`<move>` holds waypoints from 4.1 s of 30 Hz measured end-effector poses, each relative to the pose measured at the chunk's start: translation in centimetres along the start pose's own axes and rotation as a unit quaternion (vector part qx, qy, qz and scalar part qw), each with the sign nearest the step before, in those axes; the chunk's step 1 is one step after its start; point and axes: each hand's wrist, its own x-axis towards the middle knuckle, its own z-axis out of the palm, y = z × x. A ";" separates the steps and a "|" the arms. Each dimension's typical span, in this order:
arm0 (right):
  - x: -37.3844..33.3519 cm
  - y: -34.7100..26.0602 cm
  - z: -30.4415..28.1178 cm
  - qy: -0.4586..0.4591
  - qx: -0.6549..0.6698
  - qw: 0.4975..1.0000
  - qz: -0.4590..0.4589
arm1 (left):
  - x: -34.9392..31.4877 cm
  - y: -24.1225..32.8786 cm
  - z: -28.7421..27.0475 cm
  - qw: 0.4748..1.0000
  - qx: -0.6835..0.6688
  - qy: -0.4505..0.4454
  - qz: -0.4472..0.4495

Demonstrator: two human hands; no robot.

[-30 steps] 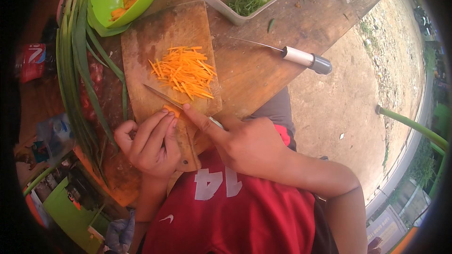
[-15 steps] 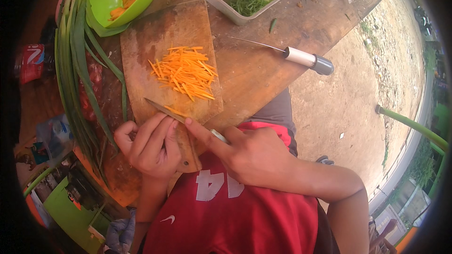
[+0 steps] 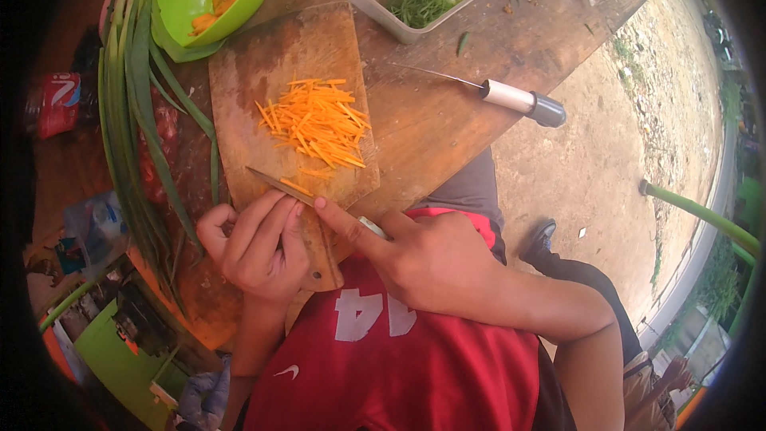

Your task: The person slices carrots into thin strips on a wooden cutting board using a knife. They then sharpen the knife with a honing steel and continue slicing the carrots. Finally, they handle a plastic bag containing red meat.

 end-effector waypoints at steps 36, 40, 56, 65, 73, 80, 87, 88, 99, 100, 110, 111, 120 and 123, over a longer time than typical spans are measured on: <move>0.0 0.4 -0.3 0.022 0.009 0.999 -0.025 | -0.3 0.6 0.1 0.999 0.024 0.028 -0.020; -0.1 0.9 -0.1 0.015 0.005 0.999 -0.034 | -0.6 0.6 0.2 0.999 0.009 0.037 -0.027; -0.2 1.0 0.1 0.012 -0.020 0.999 -0.033 | -0.5 0.7 0.4 0.999 0.011 0.041 -0.033; -0.1 0.8 -0.3 -0.009 0.009 1.000 -0.011 | -0.5 0.7 0.6 0.997 -0.022 0.059 -0.034; 0.1 1.0 -0.1 0.000 0.019 1.000 -0.014 | -0.6 0.6 0.4 0.998 -0.025 0.037 -0.044; 0.2 1.4 0.3 0.017 0.032 0.999 -0.033 | -0.8 0.6 0.3 0.998 -0.035 0.036 -0.040; -0.1 1.1 0.8 0.046 0.039 0.998 -0.031 | -0.9 1.1 0.4 0.997 -0.047 0.044 -0.041; 0.0 0.9 0.7 0.040 0.036 0.998 -0.030 | -0.8 0.8 0.4 0.997 -0.038 0.050 -0.042; 0.4 -0.3 -0.8 0.009 -0.023 0.999 -0.030 | -0.5 0.4 0.4 0.999 0.020 0.029 -0.023; 0.2 -0.3 -0.7 0.011 -0.023 0.999 -0.026 | -0.5 0.4 0.4 0.999 0.018 0.029 -0.020; -0.5 0.1 -0.8 -0.036 0.010 0.999 -0.008 | -0.2 0.6 0.0 0.999 0.023 0.015 -0.019; -0.6 0.1 -0.8 -0.044 0.008 0.999 -0.008 | -0.2 0.6 -0.1 0.999 0.023 0.014 -0.020; 1.2 -0.2 0.2 -0.014 0.000 1.000 -0.013 | 0.0 0.5 -0.3 1.000 0.017 0.000 -0.021; 1.6 0.0 0.6 0.007 -0.003 1.000 -0.019 | -0.2 0.3 -0.1 1.000 0.008 0.003 -0.023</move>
